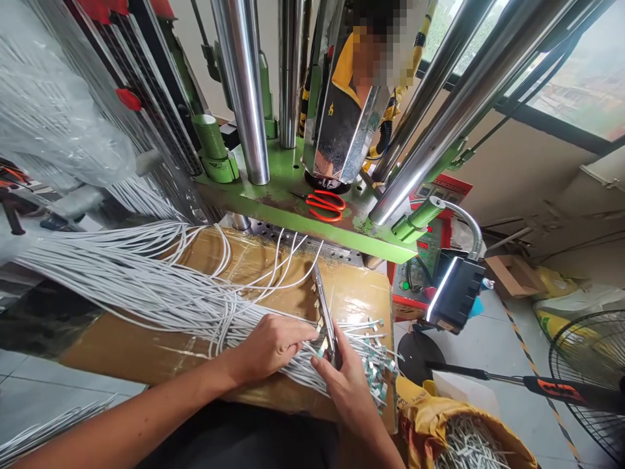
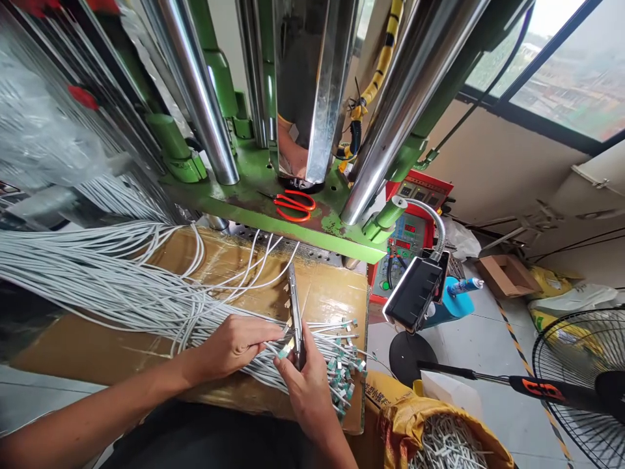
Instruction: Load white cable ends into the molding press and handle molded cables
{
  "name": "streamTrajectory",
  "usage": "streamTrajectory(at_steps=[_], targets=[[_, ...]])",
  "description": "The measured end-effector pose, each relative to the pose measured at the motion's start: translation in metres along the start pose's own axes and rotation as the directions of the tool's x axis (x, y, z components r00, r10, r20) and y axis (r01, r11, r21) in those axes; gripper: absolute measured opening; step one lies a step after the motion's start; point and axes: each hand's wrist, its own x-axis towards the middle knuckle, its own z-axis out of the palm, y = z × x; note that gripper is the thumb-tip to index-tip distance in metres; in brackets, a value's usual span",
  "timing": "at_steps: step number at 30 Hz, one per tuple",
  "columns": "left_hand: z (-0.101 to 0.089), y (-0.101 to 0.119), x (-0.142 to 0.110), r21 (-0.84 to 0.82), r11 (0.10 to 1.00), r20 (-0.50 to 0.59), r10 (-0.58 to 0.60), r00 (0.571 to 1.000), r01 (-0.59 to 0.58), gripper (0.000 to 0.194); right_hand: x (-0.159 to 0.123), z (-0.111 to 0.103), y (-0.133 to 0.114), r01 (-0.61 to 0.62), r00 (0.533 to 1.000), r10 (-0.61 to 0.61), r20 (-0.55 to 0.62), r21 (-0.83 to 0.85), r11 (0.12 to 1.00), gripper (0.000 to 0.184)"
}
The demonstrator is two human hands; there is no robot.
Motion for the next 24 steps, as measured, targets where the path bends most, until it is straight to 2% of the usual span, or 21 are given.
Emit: streamTrajectory(at_steps=[4,6,7,9,12,14,16,19,20,21,22,24], targets=[[0.001,-0.001,0.0,0.072,0.995,0.005,0.065,0.998,-0.065,0.031,0.0,-0.001,0.001,0.018,1.0,-0.018,0.008,-0.011,1.0,0.061],[0.0,-0.001,0.004,0.048,0.998,0.016,0.05,0.999,-0.051,0.031,0.0,-0.001,0.003,0.021,1.0,-0.021,0.008,-0.037,0.999,0.063],[-0.001,0.0,0.006,0.011,1.0,0.019,0.011,1.0,-0.011,0.031,0.0,-0.002,0.004,0.017,1.0,-0.016,0.008,-0.051,0.999,0.065],[-0.007,0.002,0.014,-0.101,0.985,0.067,-0.135,0.989,0.141,0.028,0.0,-0.002,0.006,0.005,1.0,-0.005,0.002,-0.061,0.998,0.068],[-0.021,0.005,0.025,-0.238,0.886,0.261,-0.335,0.905,0.397,0.025,0.0,-0.002,0.006,-0.002,1.0,0.002,-0.001,-0.033,0.999,0.068],[-0.03,0.005,0.028,-0.276,0.831,0.317,-0.396,0.862,0.483,0.026,0.0,-0.001,0.005,0.007,1.0,-0.007,-0.008,-0.009,1.0,0.068],[-0.034,0.004,0.029,-0.327,0.767,0.242,-0.496,0.834,0.552,0.026,0.0,-0.001,0.004,0.008,1.0,-0.008,-0.009,0.007,1.0,0.068],[-0.033,0.001,0.026,-0.45,0.625,0.112,-0.669,0.735,0.638,0.031,0.0,0.0,0.004,-0.013,1.0,0.013,-0.01,0.024,1.0,0.066],[-0.031,0.0,0.026,-0.462,0.607,0.094,-0.692,0.716,0.647,0.032,0.0,0.0,0.003,-0.017,1.0,0.017,-0.011,0.028,0.999,0.065],[-0.029,-0.001,0.025,-0.441,0.622,0.086,-0.688,0.72,0.647,0.029,0.0,0.0,0.003,-0.017,1.0,0.017,-0.012,0.031,0.999,0.065],[-0.027,-0.002,0.025,-0.39,0.669,0.077,-0.661,0.746,0.633,0.025,0.001,0.0,0.003,-0.013,1.0,0.014,-0.012,0.036,0.999,0.066],[-0.025,-0.005,0.024,-0.247,0.811,0.075,-0.529,0.845,0.53,0.017,0.001,0.0,0.003,0.0,1.0,0.0,-0.01,0.052,0.999,0.067]])
